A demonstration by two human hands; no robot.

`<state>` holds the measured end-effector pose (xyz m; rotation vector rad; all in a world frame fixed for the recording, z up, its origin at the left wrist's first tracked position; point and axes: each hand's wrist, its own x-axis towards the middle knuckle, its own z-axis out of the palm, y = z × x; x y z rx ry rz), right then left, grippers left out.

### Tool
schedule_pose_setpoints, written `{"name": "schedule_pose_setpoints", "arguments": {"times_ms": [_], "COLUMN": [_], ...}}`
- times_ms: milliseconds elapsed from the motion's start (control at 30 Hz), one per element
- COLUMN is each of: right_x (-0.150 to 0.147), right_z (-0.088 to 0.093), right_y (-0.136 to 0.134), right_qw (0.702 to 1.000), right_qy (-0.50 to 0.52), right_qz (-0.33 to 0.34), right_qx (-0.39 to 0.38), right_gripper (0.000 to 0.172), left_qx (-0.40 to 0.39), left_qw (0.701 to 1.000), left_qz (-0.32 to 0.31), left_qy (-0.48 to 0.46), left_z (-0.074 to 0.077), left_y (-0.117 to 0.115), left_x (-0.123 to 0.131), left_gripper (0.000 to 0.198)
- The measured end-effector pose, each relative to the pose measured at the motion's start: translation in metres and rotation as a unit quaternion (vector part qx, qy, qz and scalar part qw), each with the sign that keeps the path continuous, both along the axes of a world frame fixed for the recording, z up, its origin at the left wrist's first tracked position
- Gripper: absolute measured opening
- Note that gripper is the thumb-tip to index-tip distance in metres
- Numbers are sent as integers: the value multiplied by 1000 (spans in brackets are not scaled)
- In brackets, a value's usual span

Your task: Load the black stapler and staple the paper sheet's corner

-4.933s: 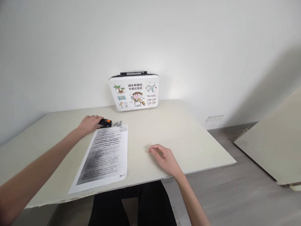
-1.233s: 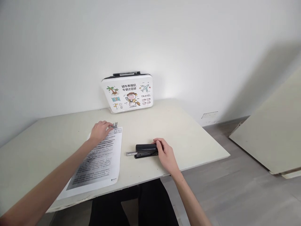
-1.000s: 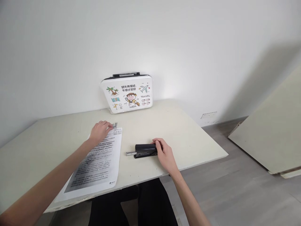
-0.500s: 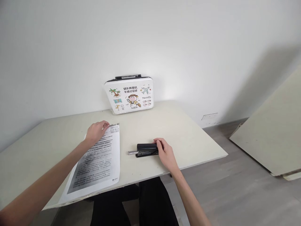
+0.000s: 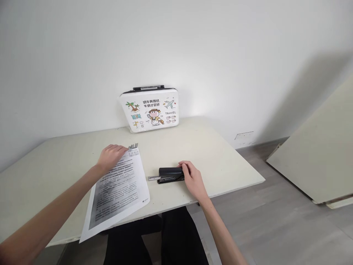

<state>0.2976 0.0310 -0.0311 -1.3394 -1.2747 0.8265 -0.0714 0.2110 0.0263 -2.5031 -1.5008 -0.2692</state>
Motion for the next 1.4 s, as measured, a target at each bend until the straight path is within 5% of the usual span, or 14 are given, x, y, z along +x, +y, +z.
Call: {"name": "schedule_pose_setpoints", "arguments": {"times_ms": [300, 467, 667, 933, 1133, 1400], "right_x": [1, 1, 1, 1, 2, 0], "right_z": [0, 1, 0, 0, -1, -1], "right_y": [0, 0, -1, -2, -2, -3], "right_qw": [1000, 1000, 1000, 1000, 1000, 1000], "right_qy": [-2, -2, -2, -8, -9, 2], "right_qz": [-1, -4, -7, -12, -13, -10], "right_qx": [-1, 0, -5, -8, -7, -6], "right_gripper": [40, 40, 39, 39, 40, 39], "left_qx": [38, 41, -27, -80, -72, -43], "left_qw": [995, 983, 971, 978, 986, 994], "left_qz": [75, 132, 85, 73, 37, -49], "left_qy": [-59, -123, -224, -180, -145, -92], "left_z": [2, 2, 5, -11, -33, -12], "left_y": [13, -1, -53, -90, -96, -67], "left_x": [-7, -1, 9, 12, -12, -17], "left_gripper": [35, 36, 32, 39, 59, 40]}}
